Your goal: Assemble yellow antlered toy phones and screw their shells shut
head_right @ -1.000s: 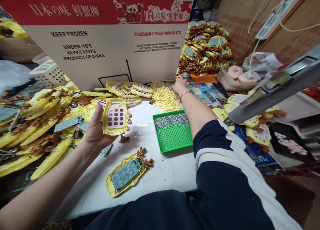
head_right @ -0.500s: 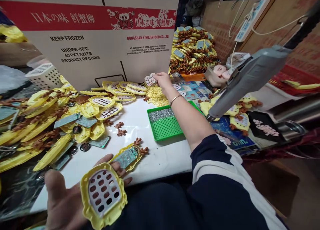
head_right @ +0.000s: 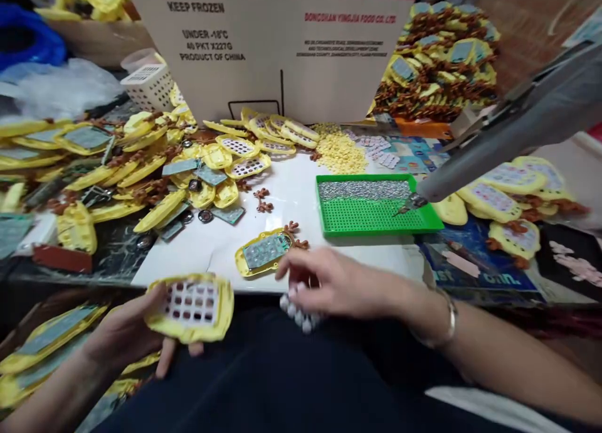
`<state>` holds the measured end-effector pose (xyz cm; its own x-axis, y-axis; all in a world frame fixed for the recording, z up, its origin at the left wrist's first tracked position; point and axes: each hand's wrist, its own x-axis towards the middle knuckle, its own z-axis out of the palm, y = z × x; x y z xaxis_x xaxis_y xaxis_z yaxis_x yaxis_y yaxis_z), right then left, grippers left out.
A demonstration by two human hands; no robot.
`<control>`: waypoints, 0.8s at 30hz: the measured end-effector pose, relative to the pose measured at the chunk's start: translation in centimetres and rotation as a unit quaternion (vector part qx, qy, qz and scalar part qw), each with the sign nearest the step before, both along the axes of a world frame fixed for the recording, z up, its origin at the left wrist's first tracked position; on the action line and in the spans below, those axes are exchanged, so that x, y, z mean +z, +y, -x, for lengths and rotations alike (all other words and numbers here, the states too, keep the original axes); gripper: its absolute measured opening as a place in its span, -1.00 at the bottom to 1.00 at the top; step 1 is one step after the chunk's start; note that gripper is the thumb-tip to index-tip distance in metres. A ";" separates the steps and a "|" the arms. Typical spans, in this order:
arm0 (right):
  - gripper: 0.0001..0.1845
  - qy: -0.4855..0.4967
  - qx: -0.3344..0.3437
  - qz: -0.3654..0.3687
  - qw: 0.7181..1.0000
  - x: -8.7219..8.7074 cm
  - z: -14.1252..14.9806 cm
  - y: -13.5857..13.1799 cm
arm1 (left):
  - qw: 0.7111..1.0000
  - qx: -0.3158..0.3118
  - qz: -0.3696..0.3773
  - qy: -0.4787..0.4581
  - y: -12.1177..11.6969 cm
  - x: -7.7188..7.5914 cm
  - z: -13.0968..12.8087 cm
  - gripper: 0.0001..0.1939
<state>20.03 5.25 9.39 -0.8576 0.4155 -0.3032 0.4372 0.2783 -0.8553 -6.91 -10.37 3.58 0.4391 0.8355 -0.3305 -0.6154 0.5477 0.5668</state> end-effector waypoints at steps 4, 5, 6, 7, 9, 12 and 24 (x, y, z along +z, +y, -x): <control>-0.85 -0.060 0.019 0.130 0.990 -2.1 -1.6 -3.8 | 0.986 0.153 -0.062 0.037 1.7 0.0 -1.5 -0.46; -0.84 -0.053 0.034 0.135 0.989 -2.3 -2.0 -4.0 | 0.980 0.177 -0.085 0.044 2.3 0.0 -2.1 -0.32; -0.82 -0.041 0.044 0.134 0.989 -2.3 -2.4 -4.1 | 0.976 0.188 -0.100 0.045 2.9 -0.1 -2.6 -0.20; -0.79 -0.027 0.042 0.131 0.990 -2.3 -2.7 -4.0 | 0.974 0.193 -0.107 0.045 3.4 -0.1 -3.1 -0.11; -0.75 0.004 -0.001 0.110 0.994 -2.0 -3.2 -3.5 | 0.976 0.191 -0.095 0.041 4.5 -0.2 -4.1 -0.06; -0.75 0.074 -0.121 -0.008 0.990 -1.5 -2.9 -2.8 | 0.980 0.184 -0.068 0.028 5.9 -0.3 -5.7 -0.26; -0.71 0.136 -0.058 -0.715 0.683 -4.2 2.5 -2.4 | 0.975 0.207 -0.086 0.016 7.8 -0.6 -10.4 -0.33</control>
<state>17.52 2.90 5.14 -0.7371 0.1903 0.6484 0.4066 0.8913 0.2007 3.47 -2.53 3.02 0.0454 0.9830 -0.1778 -0.7440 0.1520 0.6507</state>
